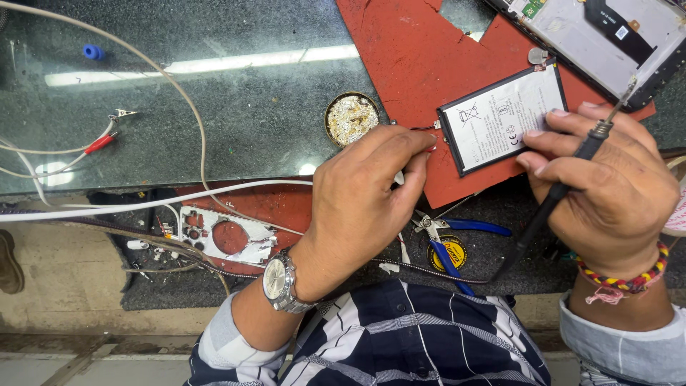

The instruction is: The person solders a small connector onto a smartphone battery using a soldering iron and solder. They repeatedly apply solder to the battery terminals and connector wires, then use a desoldering pump to remove excess solder.

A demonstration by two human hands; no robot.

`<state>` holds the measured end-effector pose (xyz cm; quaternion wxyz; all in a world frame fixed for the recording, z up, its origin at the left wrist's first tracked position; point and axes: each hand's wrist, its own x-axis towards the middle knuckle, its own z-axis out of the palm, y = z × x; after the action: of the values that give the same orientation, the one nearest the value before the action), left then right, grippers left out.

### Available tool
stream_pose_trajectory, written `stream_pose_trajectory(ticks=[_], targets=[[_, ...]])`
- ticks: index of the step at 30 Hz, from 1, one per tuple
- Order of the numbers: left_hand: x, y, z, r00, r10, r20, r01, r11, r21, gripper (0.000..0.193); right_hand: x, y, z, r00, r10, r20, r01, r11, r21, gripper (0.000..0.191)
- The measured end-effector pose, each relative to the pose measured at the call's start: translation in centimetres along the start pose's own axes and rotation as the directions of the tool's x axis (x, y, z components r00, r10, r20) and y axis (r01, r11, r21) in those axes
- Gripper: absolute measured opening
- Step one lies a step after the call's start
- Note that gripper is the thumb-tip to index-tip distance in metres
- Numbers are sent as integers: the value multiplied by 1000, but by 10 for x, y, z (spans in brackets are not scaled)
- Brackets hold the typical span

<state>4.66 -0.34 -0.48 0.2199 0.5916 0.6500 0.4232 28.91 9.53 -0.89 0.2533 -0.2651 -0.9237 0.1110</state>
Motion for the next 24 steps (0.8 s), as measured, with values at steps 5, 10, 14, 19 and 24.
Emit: stream_pose_trajectory(ticks=[5,10,14,19,24], targets=[[0,0,2,1000,18,-24,-18,1000,-8,14,-3,-8,17,991,22,-130,7,975,223,23],[-1,2,8,997,-57,-57,57,998,-9,14,-2,-23,28,976,91,-199,-14,934,356,39],[-3,3,12,995,-42,-91,44,999,15,16,-4,-27,29,971,134,-197,-41,907,419,50],[-6,3,13,994,-25,-106,25,1000,4,16,-10,-25,27,976,148,-160,-80,926,369,58],[-7,3,16,992,-16,-124,17,1000,11,16,-16,-24,32,966,200,-163,-123,913,390,41]])
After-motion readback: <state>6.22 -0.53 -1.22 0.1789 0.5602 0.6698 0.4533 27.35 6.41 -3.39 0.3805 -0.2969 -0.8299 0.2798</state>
